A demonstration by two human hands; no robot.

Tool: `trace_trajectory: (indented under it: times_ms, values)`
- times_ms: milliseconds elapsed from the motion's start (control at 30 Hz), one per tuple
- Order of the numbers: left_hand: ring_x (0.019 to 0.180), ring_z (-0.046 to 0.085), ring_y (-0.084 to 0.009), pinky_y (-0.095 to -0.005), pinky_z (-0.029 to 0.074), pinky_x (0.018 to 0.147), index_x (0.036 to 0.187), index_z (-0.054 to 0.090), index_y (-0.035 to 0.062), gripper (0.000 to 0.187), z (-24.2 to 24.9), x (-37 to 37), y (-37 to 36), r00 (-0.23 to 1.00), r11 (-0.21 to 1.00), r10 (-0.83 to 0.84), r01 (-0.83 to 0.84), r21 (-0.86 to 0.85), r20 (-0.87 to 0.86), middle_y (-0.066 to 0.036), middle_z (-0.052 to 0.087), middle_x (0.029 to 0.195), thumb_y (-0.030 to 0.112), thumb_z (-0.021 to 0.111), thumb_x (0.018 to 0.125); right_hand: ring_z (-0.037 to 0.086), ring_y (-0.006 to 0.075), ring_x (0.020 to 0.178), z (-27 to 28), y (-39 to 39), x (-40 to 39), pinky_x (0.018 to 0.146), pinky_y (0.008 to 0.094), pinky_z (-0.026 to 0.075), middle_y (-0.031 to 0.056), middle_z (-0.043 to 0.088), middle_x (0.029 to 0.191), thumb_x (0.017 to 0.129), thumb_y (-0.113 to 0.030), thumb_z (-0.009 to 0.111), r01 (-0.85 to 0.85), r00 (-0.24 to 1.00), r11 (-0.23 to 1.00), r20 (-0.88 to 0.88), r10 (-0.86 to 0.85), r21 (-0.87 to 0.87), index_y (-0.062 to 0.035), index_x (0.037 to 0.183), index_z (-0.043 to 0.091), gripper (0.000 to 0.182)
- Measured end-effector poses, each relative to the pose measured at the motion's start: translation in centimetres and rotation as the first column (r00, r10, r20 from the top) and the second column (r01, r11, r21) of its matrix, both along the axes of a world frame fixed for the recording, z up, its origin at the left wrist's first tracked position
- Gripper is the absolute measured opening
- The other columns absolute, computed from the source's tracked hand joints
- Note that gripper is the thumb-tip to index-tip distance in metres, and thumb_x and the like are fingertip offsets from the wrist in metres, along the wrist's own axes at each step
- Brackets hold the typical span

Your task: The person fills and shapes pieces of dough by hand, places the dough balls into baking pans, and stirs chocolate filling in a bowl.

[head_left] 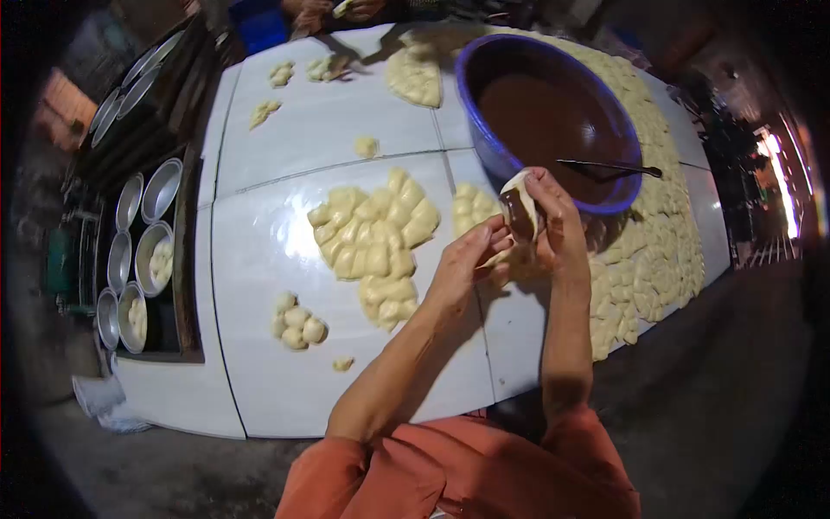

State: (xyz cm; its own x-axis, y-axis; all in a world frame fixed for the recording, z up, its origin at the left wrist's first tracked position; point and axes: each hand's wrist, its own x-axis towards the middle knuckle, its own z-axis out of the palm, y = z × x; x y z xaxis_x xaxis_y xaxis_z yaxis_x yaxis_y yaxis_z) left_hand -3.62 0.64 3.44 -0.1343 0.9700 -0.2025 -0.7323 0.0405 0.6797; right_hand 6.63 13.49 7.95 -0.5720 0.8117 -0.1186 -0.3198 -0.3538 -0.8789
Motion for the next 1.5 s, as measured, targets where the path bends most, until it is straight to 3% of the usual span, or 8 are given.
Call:
trace_trajectory:
  times_ms: [233, 300, 400, 533, 633, 767, 1300, 1500]
  values:
    - [0.085, 0.065, -0.0102, -0.0263, 0.053, 0.076, 0.117, 0.063, 0.0030, 0.027, -2.9, -4.1, -6.8, 0.938, 0.947, 0.291, -0.255, -0.195, 0.186, -0.003, 0.069, 0.098, 0.024, 0.060, 0.100, 0.063, 0.0084, 0.093, -3.4, -9.0, -3.4, 0.079, 0.0224, 0.052, 0.0035, 0.063, 0.106, 0.095, -0.019, 0.064, -0.202, 0.978, 0.969, 0.024, 0.208, -0.143, -0.0047, 0.120, 0.053, 0.030]
    - [0.078, 0.066, -0.0121, -0.0237, 0.054, 0.069, 0.115, 0.064, -0.0011, 0.026, -5.0, -5.8, -8.6, 0.910, 0.909, 0.391, -0.358, -0.211, 0.140, -0.006, 0.069, 0.092, 0.015, 0.067, 0.095, 0.065, 0.0197, 0.103, -4.5, -11.9, -4.5, 0.089, 0.0290, 0.053, 0.0105, 0.061, 0.122, 0.084, -0.012, 0.075, -0.268, 0.936, 0.961, 0.254, 0.243, 0.065, -0.0037, 0.131, 0.050, 0.053]
    - [0.078, 0.066, -0.0132, -0.0247, 0.055, 0.066, 0.121, 0.063, -0.0054, 0.034, -5.3, -7.4, -10.9, 0.885, 0.846, 0.464, -0.452, -0.283, -0.027, -0.010, 0.070, 0.096, 0.012, 0.070, 0.092, 0.064, 0.0321, 0.108, -5.9, -14.4, -6.3, 0.086, 0.0347, 0.055, 0.0183, 0.048, 0.138, 0.081, -0.007, 0.075, -0.405, 0.820, 0.396, 0.519, -0.242, 0.824, -0.0053, 0.138, 0.051, 0.062]
    - [0.084, 0.066, -0.0115, -0.0234, 0.055, 0.070, 0.120, 0.066, -0.0050, 0.035, -4.5, -7.8, -13.0, 0.866, 0.841, 0.496, -0.498, -0.212, -0.069, -0.011, 0.071, 0.101, 0.013, 0.072, 0.091, 0.064, 0.0300, 0.103, -6.3, -17.5, -8.7, 0.082, 0.0372, 0.056, 0.0162, 0.057, 0.123, 0.087, -0.003, 0.067, -0.309, 0.847, 0.487, 0.470, -0.249, 0.817, -0.0056, 0.121, 0.065, 0.035]
    - [0.086, 0.066, -0.0117, -0.0229, 0.054, 0.071, 0.119, 0.067, -0.0046, 0.035, -4.5, -8.7, -13.8, 0.621, 0.766, 0.527, -0.643, 0.008, -0.580, -0.011, 0.071, 0.100, 0.014, 0.074, 0.090, 0.065, 0.0269, 0.094, -7.5, -17.8, -9.4, 0.078, 0.0337, 0.055, 0.0145, 0.062, 0.109, 0.087, -0.002, 0.066, -0.302, 0.839, 0.529, 0.484, -0.247, 0.793, -0.0048, 0.113, 0.069, 0.026]
    - [0.089, 0.066, -0.0120, -0.0235, 0.054, 0.070, 0.116, 0.070, -0.0002, 0.032, -3.4, -10.2, -14.2, 0.836, 0.842, 0.487, -0.526, -0.117, -0.254, -0.009, 0.072, 0.099, 0.016, 0.075, 0.088, 0.061, 0.0129, 0.092, -6.5, -17.9, -10.6, 0.077, 0.0277, 0.051, 0.0073, 0.066, 0.108, 0.096, -0.010, 0.062, -0.277, 0.930, 0.935, 0.305, 0.203, 0.222, 0.0004, 0.106, 0.069, 0.016]
    - [0.076, 0.065, -0.0093, -0.0229, 0.055, 0.064, 0.116, 0.067, 0.0003, 0.028, -0.5, -12.1, -19.6, 0.898, 0.923, 0.245, -0.331, -0.196, -0.365, -0.005, 0.069, 0.093, 0.017, 0.069, 0.094, 0.053, 0.0105, 0.084, -6.9, -21.5, -11.2, 0.072, 0.0259, 0.046, 0.0032, 0.060, 0.106, 0.088, -0.012, 0.073, -0.146, 0.980, 0.902, 0.185, 0.075, 0.406, -0.0037, 0.101, 0.064, 0.018]
    - [0.066, 0.055, -0.0045, -0.0207, 0.044, 0.056, 0.114, 0.068, -0.0007, 0.027, -2.9, -10.2, -22.7, 0.917, 0.908, 0.197, -0.305, -0.288, -0.348, -0.001, 0.066, 0.084, 0.021, 0.063, 0.099, 0.061, 0.0189, 0.070, -9.3, -22.7, -9.1, 0.064, 0.0321, 0.050, 0.0121, 0.066, 0.094, 0.090, -0.024, 0.072, -0.441, 0.822, 0.673, 0.568, 0.038, 0.594, -0.0008, 0.115, 0.063, 0.035]
